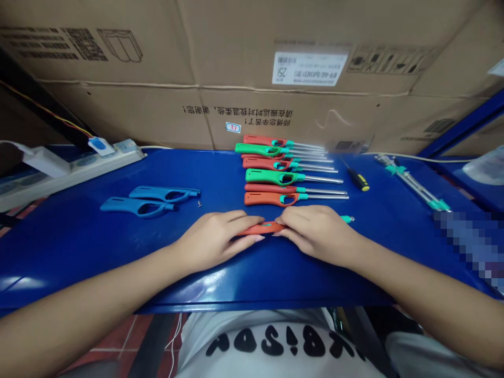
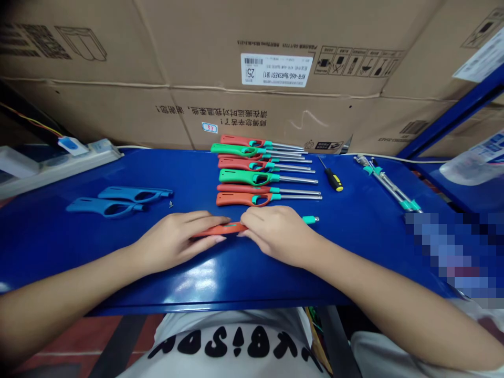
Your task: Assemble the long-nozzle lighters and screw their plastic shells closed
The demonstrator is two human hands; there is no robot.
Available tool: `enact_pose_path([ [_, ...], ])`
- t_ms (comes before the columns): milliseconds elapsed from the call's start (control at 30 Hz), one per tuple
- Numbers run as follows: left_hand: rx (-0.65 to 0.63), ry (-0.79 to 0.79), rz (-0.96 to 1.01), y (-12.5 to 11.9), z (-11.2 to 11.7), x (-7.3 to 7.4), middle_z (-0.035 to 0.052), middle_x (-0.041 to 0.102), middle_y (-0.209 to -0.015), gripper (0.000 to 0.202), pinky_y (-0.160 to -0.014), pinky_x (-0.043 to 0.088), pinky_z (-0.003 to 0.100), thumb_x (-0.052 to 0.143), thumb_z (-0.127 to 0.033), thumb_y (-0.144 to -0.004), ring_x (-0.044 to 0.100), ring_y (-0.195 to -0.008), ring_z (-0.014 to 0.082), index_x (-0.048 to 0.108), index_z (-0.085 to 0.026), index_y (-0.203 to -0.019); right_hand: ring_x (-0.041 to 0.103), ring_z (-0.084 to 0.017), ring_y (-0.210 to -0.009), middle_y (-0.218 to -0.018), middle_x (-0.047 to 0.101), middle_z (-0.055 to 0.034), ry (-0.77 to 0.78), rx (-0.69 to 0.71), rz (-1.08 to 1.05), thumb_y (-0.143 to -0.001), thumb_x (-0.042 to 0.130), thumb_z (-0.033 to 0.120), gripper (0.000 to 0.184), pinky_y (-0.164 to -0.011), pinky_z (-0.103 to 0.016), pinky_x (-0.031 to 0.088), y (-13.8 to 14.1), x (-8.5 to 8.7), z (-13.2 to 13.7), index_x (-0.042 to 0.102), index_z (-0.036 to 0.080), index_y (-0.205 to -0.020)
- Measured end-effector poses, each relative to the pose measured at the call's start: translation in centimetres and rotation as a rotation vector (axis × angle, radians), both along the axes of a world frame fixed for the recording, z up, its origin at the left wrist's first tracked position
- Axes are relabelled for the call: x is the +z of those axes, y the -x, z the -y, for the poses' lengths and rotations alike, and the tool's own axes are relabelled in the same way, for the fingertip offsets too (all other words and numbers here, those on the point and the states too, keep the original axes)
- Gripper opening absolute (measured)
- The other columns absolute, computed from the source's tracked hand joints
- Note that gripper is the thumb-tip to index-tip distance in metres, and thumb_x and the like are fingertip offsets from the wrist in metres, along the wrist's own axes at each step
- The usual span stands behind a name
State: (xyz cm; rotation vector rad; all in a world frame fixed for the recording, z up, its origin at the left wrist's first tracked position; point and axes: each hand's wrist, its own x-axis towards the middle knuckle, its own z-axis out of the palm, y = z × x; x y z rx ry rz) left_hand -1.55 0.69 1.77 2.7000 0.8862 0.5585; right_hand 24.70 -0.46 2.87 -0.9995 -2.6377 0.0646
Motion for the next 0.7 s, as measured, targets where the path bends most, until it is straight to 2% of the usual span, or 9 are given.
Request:
enact_pose_path([
  [100, -0.012, -0.01, -0.008, 0.0, -0.1, 0.0, 0.0059, 0.074, -0.113, 0.033, -0.078, 0.055, 0.03, 0.047, -0.038, -0.105, 0.073, -0.095, 0.0208, 0.064, -0.02, -0.127, 0.068, -0.019, -0.081, -0.091, 0.073, -0.0063, 0.046, -0.022, -0.009, -0.103, 0.052, 0.035, 0.023, -0.069, -0.029, 0.047, 0.2, 0.2, -0.1, 0.066, 0.017, -0.097],
  [167, 0.002, -0.006, -0.016, 0.1, -0.3, 0.2, 0.0065, 0.074, -0.114, 0.033, -0.081, 0.055, 0.031, 0.046, -0.037, -0.105, 0.072, -0.098, 0.0217, 0.065, -0.018, -0.125, 0.069, -0.023, -0.094, -0.103, 0.074, -0.0081, 0.043, -0.055, 0.022, -0.099, 0.059, 0.04, 0.025, -0.077, -0.032, 0.049, -0.1, 0.6, -0.4, 0.066, 0.018, -0.109],
  [300, 0.061, 0.02, -0.045, 0.6, -1.1, 0.7, 0.0061, 0.074, -0.109, 0.034, -0.079, 0.054, 0.032, 0.045, -0.039, -0.105, 0.072, -0.094, 0.0222, 0.068, -0.019, -0.121, 0.063, -0.032, -0.112, -0.123, 0.067, -0.0135, -0.021, -0.159, 0.212, -0.089, 0.071, 0.039, 0.045, -0.089, -0.042, 0.049, -2.1, 1.5, -1.8, 0.06, 0.017, -0.127],
  [400, 0.103, 0.035, -0.028, 1.0, -1.6, 1.0, 0.006, 0.074, -0.103, 0.035, -0.076, 0.053, 0.031, 0.046, -0.04, -0.104, 0.071, -0.09, 0.0216, 0.07, -0.019, -0.118, 0.063, -0.034, -0.108, -0.118, 0.068, -0.0153, -0.049, -0.254, 0.312, -0.09, 0.069, 0.032, 0.036, -0.088, -0.046, 0.05, -3.8, 1.9, -2.9, 0.063, 0.015, -0.12],
  [500, 0.103, 0.044, 0.014, 1.1, -1.8, 1.2, 0.0057, 0.075, -0.102, 0.034, -0.074, 0.051, 0.03, 0.047, -0.04, -0.104, 0.07, -0.088, 0.0204, 0.071, -0.019, -0.117, 0.065, -0.035, -0.104, -0.106, 0.07, -0.0135, -0.069, -0.31, 0.318, -0.09, 0.068, 0.03, 0.023, -0.087, -0.048, 0.049, -4.9, 2.3, -3.3, 0.066, 0.015, -0.108],
  [700, 0.098, 0.015, 0.033, 1.2, -1.9, 1.0, 0.0061, 0.075, -0.1, 0.033, -0.073, 0.051, 0.03, 0.048, -0.04, -0.103, 0.069, -0.085, 0.0202, 0.071, -0.02, -0.115, 0.067, -0.033, -0.092, -0.093, 0.073, -0.0107, -0.062, -0.266, 0.26, -0.086, 0.073, 0.028, 0.011, -0.089, -0.051, 0.047, -5.6, 2.9, -3.0, 0.068, 0.019, -0.091],
])
